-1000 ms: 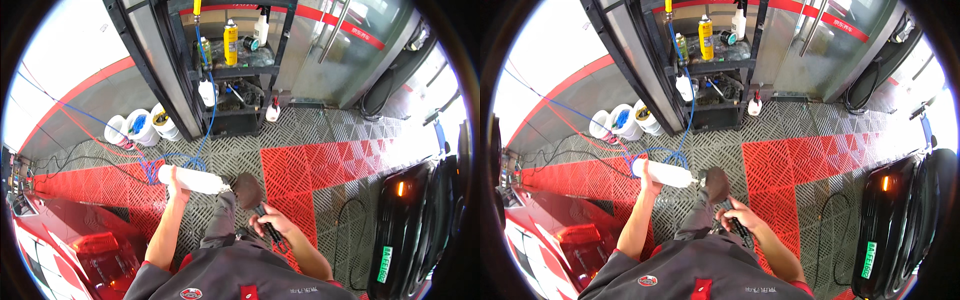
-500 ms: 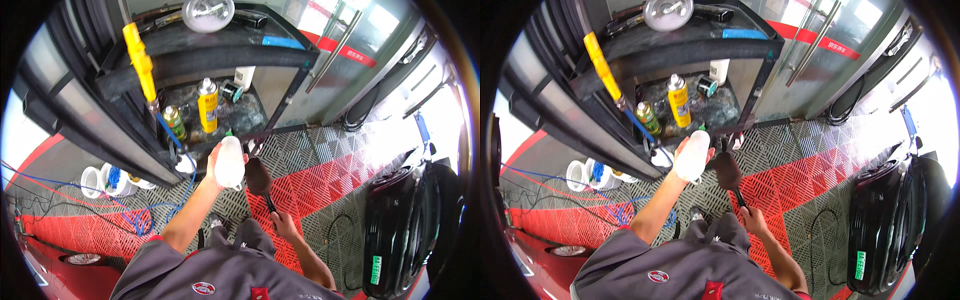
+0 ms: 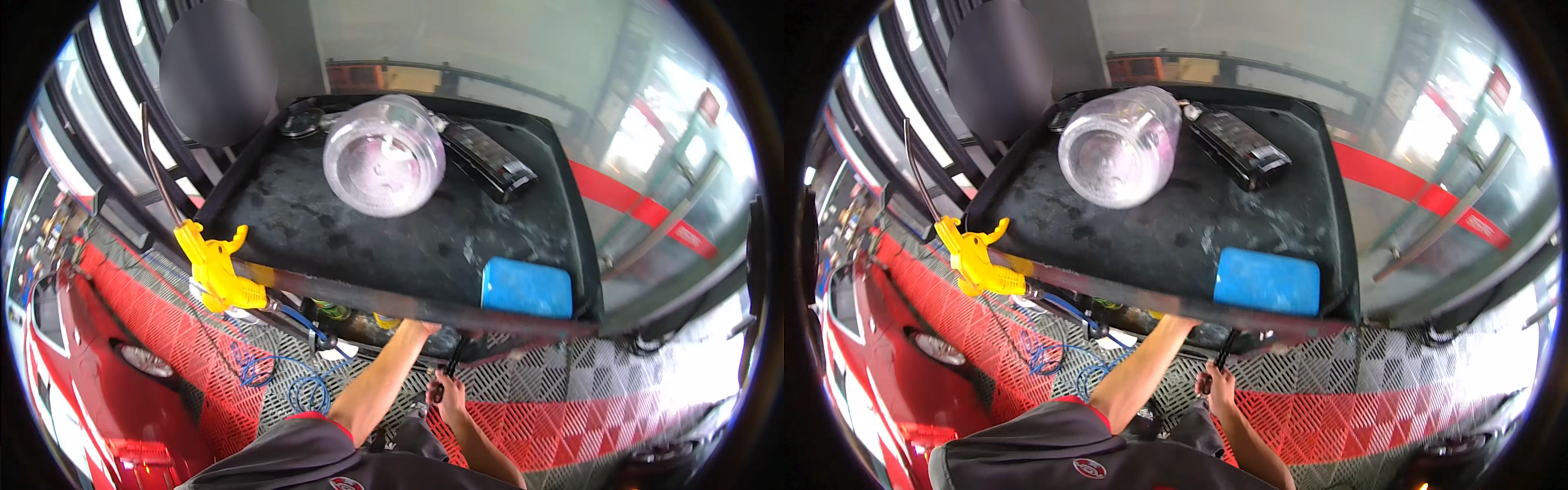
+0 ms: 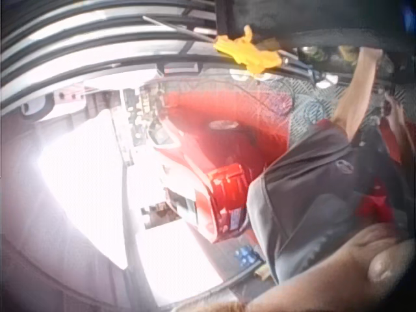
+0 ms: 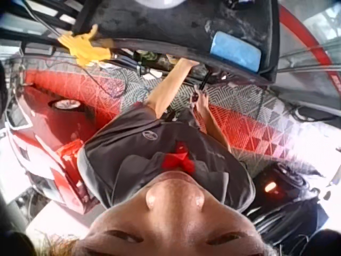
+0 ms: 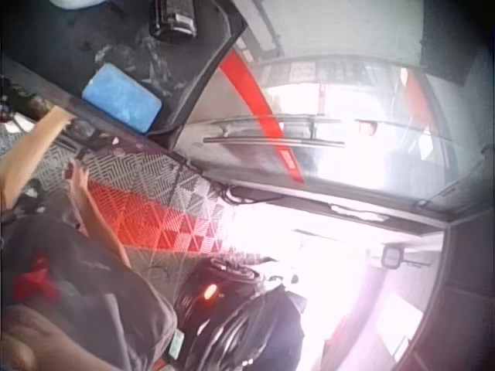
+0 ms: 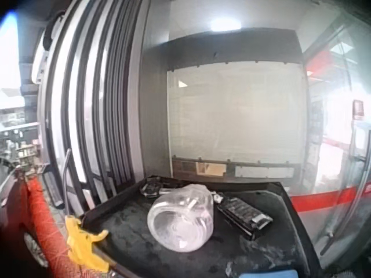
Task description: The person retrieves red quilted car mats from outside, carries them into the garage, and installs them into the trunk of a red sedan. The person also places a cloth and slippers into the trunk.
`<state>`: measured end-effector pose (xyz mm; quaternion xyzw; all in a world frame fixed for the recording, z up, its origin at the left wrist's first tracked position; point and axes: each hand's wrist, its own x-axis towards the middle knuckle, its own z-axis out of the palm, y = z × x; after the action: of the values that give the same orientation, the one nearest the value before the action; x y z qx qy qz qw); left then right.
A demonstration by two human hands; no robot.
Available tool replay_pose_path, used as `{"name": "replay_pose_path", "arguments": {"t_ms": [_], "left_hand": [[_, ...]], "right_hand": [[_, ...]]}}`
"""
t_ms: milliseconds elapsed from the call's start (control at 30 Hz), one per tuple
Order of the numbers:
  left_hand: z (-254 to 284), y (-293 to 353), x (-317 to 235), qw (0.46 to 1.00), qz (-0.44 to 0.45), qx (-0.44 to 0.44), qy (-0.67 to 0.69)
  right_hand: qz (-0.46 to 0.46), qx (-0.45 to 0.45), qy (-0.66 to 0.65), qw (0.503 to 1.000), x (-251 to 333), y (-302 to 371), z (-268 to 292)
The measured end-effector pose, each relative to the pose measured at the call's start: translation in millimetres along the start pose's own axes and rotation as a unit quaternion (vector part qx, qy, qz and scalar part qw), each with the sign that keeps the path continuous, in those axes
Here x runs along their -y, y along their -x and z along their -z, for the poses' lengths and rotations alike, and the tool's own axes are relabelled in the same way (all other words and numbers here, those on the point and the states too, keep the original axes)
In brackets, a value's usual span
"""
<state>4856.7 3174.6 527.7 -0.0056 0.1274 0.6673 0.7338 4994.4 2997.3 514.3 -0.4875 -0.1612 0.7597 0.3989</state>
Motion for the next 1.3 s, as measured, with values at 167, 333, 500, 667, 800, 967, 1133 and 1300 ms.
{"name": "replay_pose_path", "arguments": {"t_ms": [167,333,500,667,800,967,1133,1300], "left_hand": [[1.5,-21.1,18.7,0.999,-0.011,-0.019,0.038],[4.8,-7.7,17.9,0.998,-0.025,-0.024,0.05],[-44.3,100.0,3.9,0.971,0.111,-0.189,0.097],[-18.7,280.6,-49.7,0.94,0.133,0.001,-0.315],[175.9,420.5,-122.8,0.603,0.061,-0.088,-0.791],[347.2,587.9,-112.8,0.635,0.249,-0.255,-0.685],[374.7,669.6,-106.8,0.77,0.182,-0.307,-0.528],[397.8,723.8,-84.0,0.851,0.095,-0.324,-0.402]], "right_hand": [[-0.098,0.056,0.102,0.988,11.7,17.0,50.2],[-0.121,0.112,0.131,0.978,19.3,17.7,62.3],[-0.081,-0.016,0.258,0.963,-7.5,7.7,97.9],[-0.126,-0.032,0.574,0.809,-106.9,-19.2,143.7],[-0.198,0.071,0.786,0.581,-194.3,-15.3,87.3],[-0.126,0.295,0.838,0.442,-270.8,-7.0,-2.5],[-0.067,0.46,0.815,0.346,-319.0,-12.5,-93.8],[-0.014,0.572,0.771,0.278,-377.4,-16.9,-186.6]]}}
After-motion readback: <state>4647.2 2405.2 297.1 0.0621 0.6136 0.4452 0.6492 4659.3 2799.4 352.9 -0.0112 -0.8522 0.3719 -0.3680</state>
